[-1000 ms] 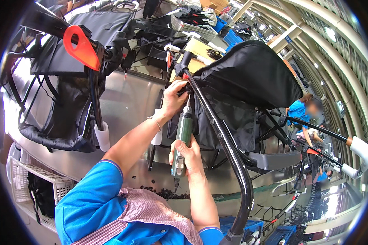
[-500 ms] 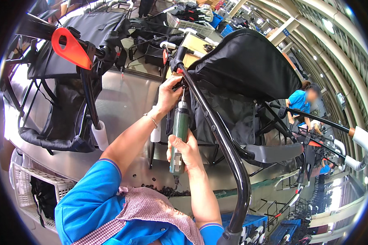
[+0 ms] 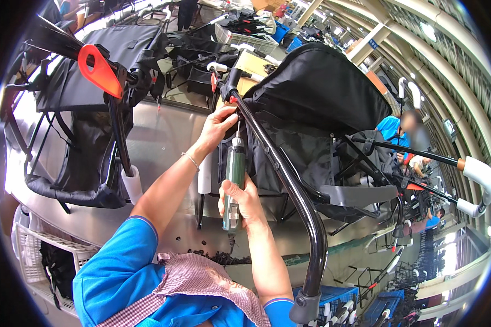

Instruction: The person assembles a baby stroller by attaching a black fabric seat to a metal frame using a cordless drill and screws. They repeatedly position the seat, drive screws into the frame, and adjust the fabric to secure it in place.

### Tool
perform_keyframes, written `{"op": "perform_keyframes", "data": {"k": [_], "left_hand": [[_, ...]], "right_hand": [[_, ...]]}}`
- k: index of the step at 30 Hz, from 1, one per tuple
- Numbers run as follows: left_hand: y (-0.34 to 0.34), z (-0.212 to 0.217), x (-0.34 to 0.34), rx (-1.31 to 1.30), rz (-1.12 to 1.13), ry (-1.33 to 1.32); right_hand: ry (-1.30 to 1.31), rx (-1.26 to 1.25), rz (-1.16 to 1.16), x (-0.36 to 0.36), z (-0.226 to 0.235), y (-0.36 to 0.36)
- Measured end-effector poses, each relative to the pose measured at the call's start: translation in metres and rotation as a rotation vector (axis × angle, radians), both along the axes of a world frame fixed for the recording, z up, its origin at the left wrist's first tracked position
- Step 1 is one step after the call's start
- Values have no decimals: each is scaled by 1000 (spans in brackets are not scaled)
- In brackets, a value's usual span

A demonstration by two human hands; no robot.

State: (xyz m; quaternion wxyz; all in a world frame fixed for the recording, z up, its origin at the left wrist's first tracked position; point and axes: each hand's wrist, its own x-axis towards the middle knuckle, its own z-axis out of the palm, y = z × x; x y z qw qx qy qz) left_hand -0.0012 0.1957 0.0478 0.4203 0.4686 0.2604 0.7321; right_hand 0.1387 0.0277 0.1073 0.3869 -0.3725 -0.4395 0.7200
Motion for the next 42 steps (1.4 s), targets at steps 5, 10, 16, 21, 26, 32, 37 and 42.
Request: {"op": "perform_keyframes", "data": {"k": [5, 10, 16, 21, 26, 32, 37, 42], "left_hand": [[2, -5, 5, 21, 39, 9], [-6, 4, 6, 17, -4, -43], [-1, 3, -1, 15, -9, -54], [-12, 5, -16, 17, 193, 248], [-67, 28, -75, 52, 879, 797], [-77, 33, -158, -105, 1033, 959], [-105, 23, -277, -422, 861, 1252], [-170, 3, -396, -45, 1095, 1344]], "right_hand": [[92, -40, 21, -3, -2, -2], [61, -43, 33, 3, -7, 3], [43, 22, 17, -8, -5, 9], [-81, 105, 9, -11, -11, 13], [3, 65, 28, 11, -18, 1], [215, -40, 366, 1, -52, -38], [157, -168, 298, -6, -88, -65], [121, -218, 339, -30, -103, -77]]}}
